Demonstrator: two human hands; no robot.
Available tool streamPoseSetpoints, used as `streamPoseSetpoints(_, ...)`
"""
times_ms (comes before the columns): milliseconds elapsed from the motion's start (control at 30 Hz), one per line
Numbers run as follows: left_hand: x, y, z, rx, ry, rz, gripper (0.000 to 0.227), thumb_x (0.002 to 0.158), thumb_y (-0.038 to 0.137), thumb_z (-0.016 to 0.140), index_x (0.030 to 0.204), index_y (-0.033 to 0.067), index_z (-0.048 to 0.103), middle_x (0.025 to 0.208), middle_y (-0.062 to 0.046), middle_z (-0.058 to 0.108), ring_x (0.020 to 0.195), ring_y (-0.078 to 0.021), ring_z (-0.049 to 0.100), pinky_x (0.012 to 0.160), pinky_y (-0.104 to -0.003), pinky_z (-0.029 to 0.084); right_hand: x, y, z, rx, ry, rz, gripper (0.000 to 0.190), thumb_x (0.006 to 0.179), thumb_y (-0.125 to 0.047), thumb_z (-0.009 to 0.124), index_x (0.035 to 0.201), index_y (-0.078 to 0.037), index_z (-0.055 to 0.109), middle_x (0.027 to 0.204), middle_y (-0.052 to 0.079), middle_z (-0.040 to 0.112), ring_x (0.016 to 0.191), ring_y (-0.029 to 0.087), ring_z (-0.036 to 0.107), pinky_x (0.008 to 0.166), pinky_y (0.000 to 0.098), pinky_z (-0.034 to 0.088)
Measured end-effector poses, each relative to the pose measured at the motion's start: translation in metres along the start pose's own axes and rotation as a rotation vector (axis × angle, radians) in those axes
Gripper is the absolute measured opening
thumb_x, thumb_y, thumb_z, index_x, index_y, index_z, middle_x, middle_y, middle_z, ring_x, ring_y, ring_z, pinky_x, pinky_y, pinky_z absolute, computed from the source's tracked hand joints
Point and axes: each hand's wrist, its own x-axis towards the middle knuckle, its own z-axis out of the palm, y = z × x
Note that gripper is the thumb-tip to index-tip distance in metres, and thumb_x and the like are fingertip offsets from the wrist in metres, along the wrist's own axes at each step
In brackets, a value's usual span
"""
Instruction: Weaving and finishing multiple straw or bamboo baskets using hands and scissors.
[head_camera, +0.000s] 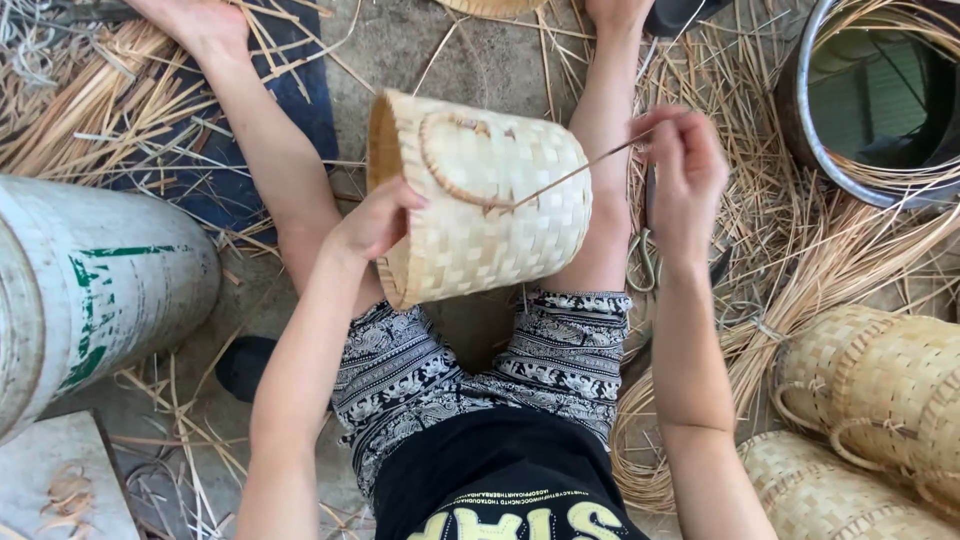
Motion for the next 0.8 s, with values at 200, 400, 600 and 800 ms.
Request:
streamPoseSetpoints(200,-0.016,0.031,0.088,0.839,0.056,0.009,0.04,0.094,0.012,0.056,0.131,-0.0037,0.056,0.112,-0.012,0.068,0.099,-0.0176,0.064,0.088,-0.035,0.054,-0.007,-0.062,-0.015,-0.643,0.246,-0.59,0.045,0.106,0.006,0.064,0.144,0.011,0.042,0.146,0.024,0.057,0.135,0.034,0.058,0.113,0.0446,0.046)
streamPoseSetpoints(400,-0.008,-0.071,0.094,1.774,-0.079,-0.131,0.028,0.108,0.014,0.045,0.129,-0.0028,0.052,0.093,-0.016,0.072,0.078,-0.0273,0.071,0.068,-0.041,0.059,-0.019,-0.017,0.059,-0.678,-0.7,-0.645,0.012,0.099,-0.01,0.074,0.108,-0.002,0.072,0.098,0.009,0.073,0.091,0.025,0.071,0.084,0.0402,0.056)
streamPoseSetpoints(600,-0.015,-0.157,0.059,2.062,0.007,0.32,0.028,0.086,0.012,0.06,0.11,-0.0017,0.064,0.101,-0.016,0.073,0.088,-0.0281,0.073,0.069,-0.04,0.059,-0.035,0.131,0.088,-1.173,-1.193,-0.135,0.022,0.096,-0.022,0.062,0.099,-0.003,0.071,0.097,0.017,0.074,0.092,0.033,0.072,0.081,0.0449,0.056)
streamPoseSetpoints(800,-0.029,-0.189,0.05,2.203,-0.036,0.234,0.037,0.084,0.014,0.061,0.117,-0.0029,0.064,0.118,-0.021,0.07,0.104,-0.0289,0.069,0.084,-0.037,0.055,-0.042,0.126,0.106,-0.943,-1.295,0.268,0.028,0.094,-0.027,0.059,0.104,-0.004,0.071,0.098,0.018,0.075,0.093,0.036,0.073,0.086,0.0469,0.055)
